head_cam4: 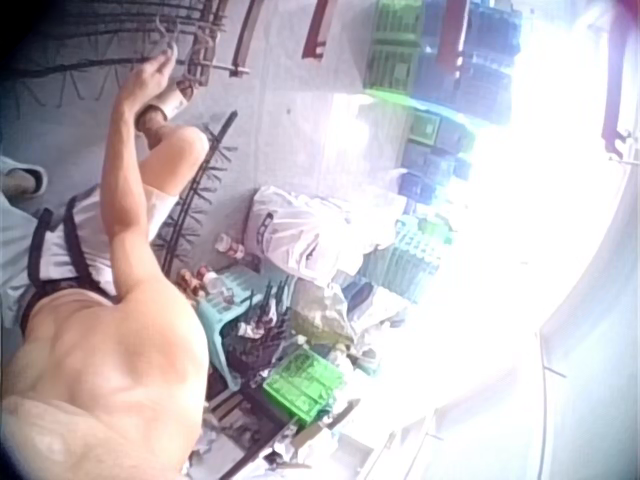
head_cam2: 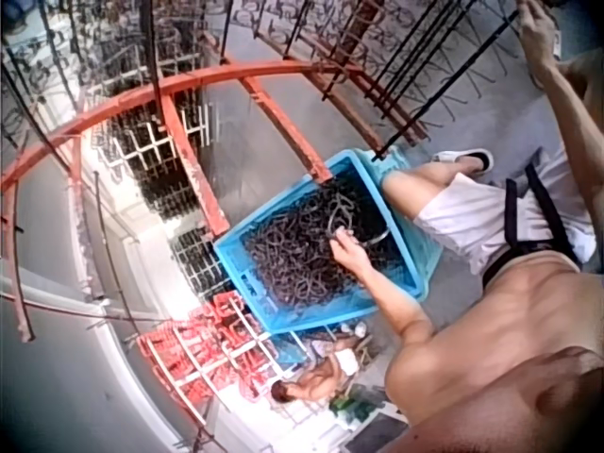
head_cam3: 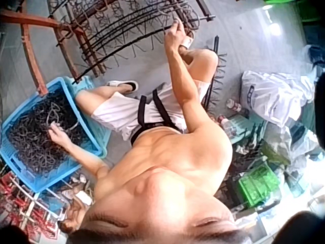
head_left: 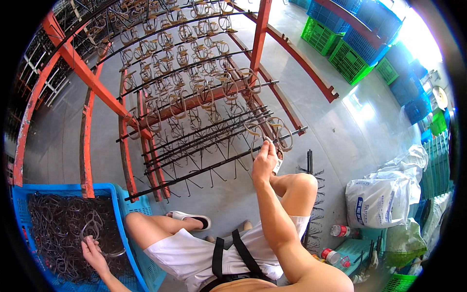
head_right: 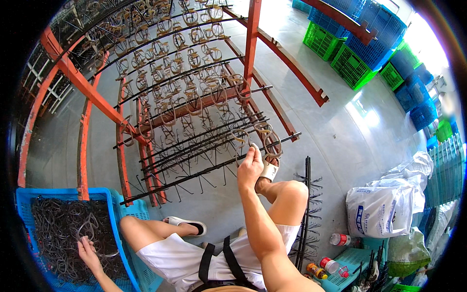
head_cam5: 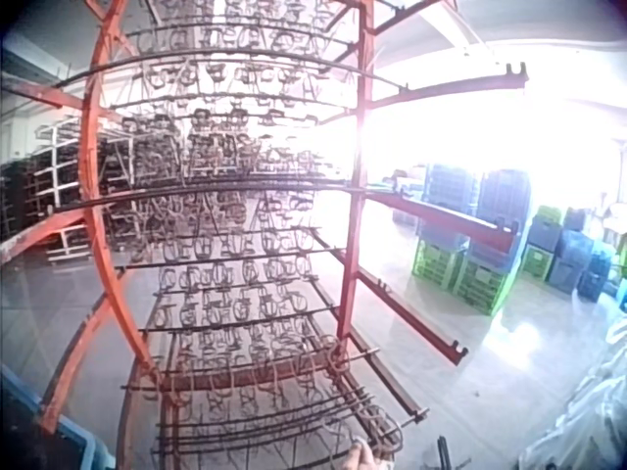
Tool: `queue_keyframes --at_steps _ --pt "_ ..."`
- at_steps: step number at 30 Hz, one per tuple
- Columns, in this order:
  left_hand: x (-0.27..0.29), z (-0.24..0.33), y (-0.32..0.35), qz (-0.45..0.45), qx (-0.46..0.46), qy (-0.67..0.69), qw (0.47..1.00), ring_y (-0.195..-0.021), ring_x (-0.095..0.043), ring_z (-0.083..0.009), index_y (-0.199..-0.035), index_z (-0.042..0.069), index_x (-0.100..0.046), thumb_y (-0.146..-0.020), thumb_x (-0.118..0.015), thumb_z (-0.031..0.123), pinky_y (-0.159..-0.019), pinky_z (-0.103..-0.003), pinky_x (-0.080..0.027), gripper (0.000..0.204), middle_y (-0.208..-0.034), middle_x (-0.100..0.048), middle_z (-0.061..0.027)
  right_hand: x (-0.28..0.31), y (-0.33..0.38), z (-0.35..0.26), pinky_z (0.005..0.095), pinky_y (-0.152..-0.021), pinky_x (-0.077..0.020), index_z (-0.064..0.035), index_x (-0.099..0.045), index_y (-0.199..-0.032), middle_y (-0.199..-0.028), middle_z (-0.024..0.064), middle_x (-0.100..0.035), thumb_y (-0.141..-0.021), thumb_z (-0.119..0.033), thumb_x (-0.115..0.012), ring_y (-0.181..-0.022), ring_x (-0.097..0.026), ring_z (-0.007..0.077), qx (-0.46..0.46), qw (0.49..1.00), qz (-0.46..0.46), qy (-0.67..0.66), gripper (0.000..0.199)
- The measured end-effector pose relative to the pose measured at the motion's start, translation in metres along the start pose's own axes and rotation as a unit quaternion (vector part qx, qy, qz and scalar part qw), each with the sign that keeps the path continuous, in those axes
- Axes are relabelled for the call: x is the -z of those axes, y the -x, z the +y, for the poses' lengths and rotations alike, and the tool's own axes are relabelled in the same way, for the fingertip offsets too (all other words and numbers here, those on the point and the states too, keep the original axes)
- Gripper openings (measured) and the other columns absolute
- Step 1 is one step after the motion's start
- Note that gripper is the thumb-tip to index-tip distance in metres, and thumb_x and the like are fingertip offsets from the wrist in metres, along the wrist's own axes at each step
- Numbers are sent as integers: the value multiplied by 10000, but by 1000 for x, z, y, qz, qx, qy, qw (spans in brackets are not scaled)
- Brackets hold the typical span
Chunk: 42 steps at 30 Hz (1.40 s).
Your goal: The person repeatedly picks metal hooks from a blue basket and attaches them to horizontal rods on a red metal rack. The person occasionally adjusts the rack position and continues attaching hooks one at a time.
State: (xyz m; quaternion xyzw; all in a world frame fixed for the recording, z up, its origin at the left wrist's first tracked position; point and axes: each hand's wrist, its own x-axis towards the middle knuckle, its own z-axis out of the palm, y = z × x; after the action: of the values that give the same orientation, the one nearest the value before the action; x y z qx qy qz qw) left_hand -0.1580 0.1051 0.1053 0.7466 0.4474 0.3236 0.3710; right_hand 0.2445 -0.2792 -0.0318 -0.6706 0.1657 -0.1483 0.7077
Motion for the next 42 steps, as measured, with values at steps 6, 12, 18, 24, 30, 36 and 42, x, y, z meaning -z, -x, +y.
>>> queue_keyframes --at_steps 6,12,18,24,30,36,42 --pt "1 -2 -1 -16 1 10 1000 -535 -329 -5 -1009 28 -559 -951 -457 220 -464 -170 -252 224 -719 -485 25 4 -1 -1 208 -462 -284 -24 -604 -1076 -626 -58 -432 -937 -210 -489 -539 -344 42 -22 998 -39 -38 259" --pt "-21 28 11 7 -40 72 997 -601 -389 -17 -1254 57 -455 -950 -449 182 -497 -168 -278 329 -736 -478 32 6 12 -6 219 -457 -302 -39 -598 -1087 -599 -54 -424 -937 -212 -497 -533 -350 48 53 991 -117 40 250" --pt "-27 38 21 -36 -13 133 990 -573 -368 -27 -1213 27 -477 -947 -450 201 -492 -176 -268 319 -702 -478 31 9 8 -17 254 -443 -323 -38 -598 -1068 -537 18 -417 -927 -216 -509 -486 -361 81 218 958 -81 166 243" --pt "-44 52 42 -75 0 178 981 -539 -364 -33 -1135 18 -508 -948 -438 204 -482 -176 -258 273 -669 -490 17 12 4 -24 268 -419 -313 -22 -601 -1028 -520 22 -446 -930 -230 -500 -466 -382 80 120 984 -78 110 251" --pt "-84 65 75 -153 30 253 955 -483 -367 -33 -1030 23 -531 -932 -468 246 -440 -180 -258 251 -581 -483 21 12 -1 -27 239 -445 -321 -27 -594 -1009 -561 -12 -459 -937 -251 -483 -470 -392 82 124 984 -59 117 261" --pt "-119 81 98 -228 104 352 902 -488 -457 -70 -1023 -30 -555 -903 -487 215 -430 -186 -309 281 -600 -539 -21 20 25 -43 409 -841 -351 -10 -529 -1122 -950 165 -529 -897 -198 -494 -893 -508 278 300 870 -30 389 295" --pt "-174 118 103 -377 93 339 857 -501 -426 -63 -1065 -11 -566 -930 -468 241 -468 -190 -289 301 -627 -563 -37 38 120 -102 325 -731 -448 7 -539 -1125 -858 143 -575 -888 -138 -530 -784 -563 211 83 774 -628 -20 278"
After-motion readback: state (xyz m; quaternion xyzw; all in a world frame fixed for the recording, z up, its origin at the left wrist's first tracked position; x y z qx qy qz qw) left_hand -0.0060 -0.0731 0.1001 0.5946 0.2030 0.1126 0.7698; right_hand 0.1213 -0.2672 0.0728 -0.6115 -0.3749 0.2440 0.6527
